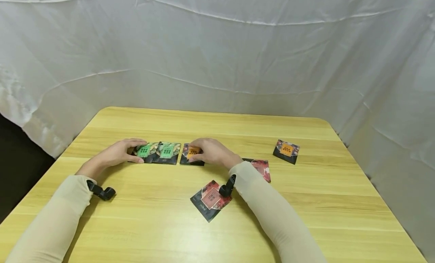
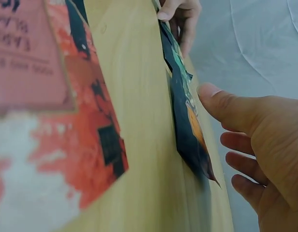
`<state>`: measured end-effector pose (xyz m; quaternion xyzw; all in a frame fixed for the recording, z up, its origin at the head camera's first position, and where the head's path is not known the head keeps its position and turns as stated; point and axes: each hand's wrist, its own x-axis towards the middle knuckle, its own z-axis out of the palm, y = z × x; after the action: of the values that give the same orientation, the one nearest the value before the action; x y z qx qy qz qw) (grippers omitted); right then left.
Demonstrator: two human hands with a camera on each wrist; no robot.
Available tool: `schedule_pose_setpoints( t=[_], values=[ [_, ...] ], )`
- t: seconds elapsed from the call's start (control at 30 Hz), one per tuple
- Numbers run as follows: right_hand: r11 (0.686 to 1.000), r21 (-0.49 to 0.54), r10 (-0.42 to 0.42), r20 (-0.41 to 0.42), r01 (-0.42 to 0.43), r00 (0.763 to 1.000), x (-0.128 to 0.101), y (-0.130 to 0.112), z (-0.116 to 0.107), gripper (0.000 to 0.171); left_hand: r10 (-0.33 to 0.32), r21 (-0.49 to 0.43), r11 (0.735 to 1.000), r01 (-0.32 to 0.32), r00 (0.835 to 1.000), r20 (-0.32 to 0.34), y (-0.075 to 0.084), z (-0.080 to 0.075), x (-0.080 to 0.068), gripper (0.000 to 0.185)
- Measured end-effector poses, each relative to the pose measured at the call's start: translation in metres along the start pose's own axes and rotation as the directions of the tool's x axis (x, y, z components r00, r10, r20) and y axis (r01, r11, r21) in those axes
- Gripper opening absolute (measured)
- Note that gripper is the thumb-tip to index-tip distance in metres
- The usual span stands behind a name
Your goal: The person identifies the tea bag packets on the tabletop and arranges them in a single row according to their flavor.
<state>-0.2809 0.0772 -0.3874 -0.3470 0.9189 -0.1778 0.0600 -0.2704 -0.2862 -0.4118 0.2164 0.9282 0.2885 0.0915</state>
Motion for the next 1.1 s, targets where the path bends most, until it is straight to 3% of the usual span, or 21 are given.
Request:
schedule_pose_setpoints(
  t=[0.3, 0.73, 1.1],
  values=[
    [1.000, -0.016, -0.010, -0.025, 0.010, 1.000, -0.013, 0.011, -0.008, 0.059, -0.006, -0.001, 1.000, 0.006, 1.000, 0.005, 0.002, -0.003, 0.000, 0.082],
    [0.996, 0.061, 0.068, -0.052, -0.064, 0.996, -0.053, 0.035, -0.027, 0.056, 0.022, 0.008, 1.000, -0.022, 1.000, 0.001, -0.003, -0.001, 0.002, 0.082],
    [0.977, 0.133, 0.182, -0.111, -0.167, 0.977, -0.089, 0.059, -0.042, 0.059, 0.024, 0.006, 1.000, -0.024, 1.000, 0.001, -0.004, -0.005, -0.003, 0.082]
  ],
)
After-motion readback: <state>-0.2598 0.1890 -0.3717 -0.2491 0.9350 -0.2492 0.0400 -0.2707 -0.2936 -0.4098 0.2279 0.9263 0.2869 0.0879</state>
